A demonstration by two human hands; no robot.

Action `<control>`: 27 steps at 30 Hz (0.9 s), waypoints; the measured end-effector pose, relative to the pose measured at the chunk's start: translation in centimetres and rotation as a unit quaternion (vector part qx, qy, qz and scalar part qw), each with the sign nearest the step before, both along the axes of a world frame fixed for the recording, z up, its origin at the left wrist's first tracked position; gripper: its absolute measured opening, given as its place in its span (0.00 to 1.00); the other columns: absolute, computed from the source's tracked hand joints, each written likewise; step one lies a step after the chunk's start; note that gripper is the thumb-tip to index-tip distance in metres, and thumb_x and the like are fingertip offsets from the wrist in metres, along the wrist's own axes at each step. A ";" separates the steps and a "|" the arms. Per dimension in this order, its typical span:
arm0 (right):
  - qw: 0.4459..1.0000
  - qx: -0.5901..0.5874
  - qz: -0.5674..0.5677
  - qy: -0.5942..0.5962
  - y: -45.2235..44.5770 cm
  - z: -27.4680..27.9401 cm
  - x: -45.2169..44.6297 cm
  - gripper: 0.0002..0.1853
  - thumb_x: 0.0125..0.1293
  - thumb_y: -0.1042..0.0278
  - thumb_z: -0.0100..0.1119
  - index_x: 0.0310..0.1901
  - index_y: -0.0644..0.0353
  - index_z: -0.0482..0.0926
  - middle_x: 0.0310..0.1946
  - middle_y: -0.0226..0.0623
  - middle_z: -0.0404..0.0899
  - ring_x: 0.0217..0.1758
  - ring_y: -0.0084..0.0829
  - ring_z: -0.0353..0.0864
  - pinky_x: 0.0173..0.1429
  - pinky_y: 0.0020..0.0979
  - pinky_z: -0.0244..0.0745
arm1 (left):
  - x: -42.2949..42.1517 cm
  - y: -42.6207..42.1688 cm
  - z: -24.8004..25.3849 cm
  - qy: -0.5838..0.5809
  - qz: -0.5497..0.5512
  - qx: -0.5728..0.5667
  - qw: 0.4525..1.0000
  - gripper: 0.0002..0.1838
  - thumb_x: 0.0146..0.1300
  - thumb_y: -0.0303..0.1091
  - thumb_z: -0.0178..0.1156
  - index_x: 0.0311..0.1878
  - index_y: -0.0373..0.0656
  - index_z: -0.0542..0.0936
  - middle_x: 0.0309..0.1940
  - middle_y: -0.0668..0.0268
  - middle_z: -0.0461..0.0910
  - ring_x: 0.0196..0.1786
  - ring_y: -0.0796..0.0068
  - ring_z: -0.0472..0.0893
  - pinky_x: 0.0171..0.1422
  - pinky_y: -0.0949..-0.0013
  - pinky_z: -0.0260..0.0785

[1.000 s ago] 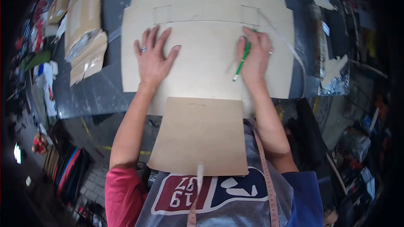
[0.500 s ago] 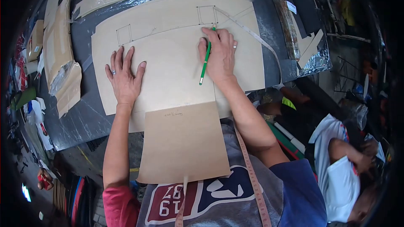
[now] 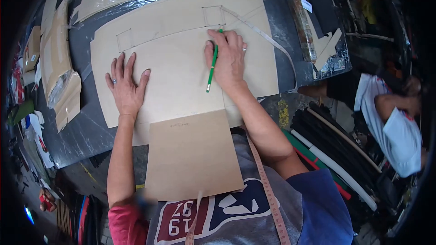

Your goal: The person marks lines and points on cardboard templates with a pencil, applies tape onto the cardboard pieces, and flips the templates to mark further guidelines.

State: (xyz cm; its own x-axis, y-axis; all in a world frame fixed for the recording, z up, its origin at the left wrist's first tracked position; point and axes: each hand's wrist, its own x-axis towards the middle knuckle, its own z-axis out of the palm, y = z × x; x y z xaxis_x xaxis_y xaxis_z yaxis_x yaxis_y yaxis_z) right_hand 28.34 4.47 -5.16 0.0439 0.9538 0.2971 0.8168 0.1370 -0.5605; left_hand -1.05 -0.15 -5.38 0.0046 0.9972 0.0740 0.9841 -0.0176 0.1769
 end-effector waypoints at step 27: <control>0.949 -0.063 0.040 0.306 4.3 -0.6 1.8 0.09 0.68 0.74 0.72 0.37 0.61 0.77 0.26 0.29 0.79 0.27 0.18 0.76 0.32 0.25 0.72 | -0.4 -0.1 0.1 -0.009 0.014 -0.010 1.000 0.38 0.71 0.68 0.61 0.80 0.67 0.71 0.83 0.64 0.62 0.88 0.56 0.55 0.89 0.33 0.35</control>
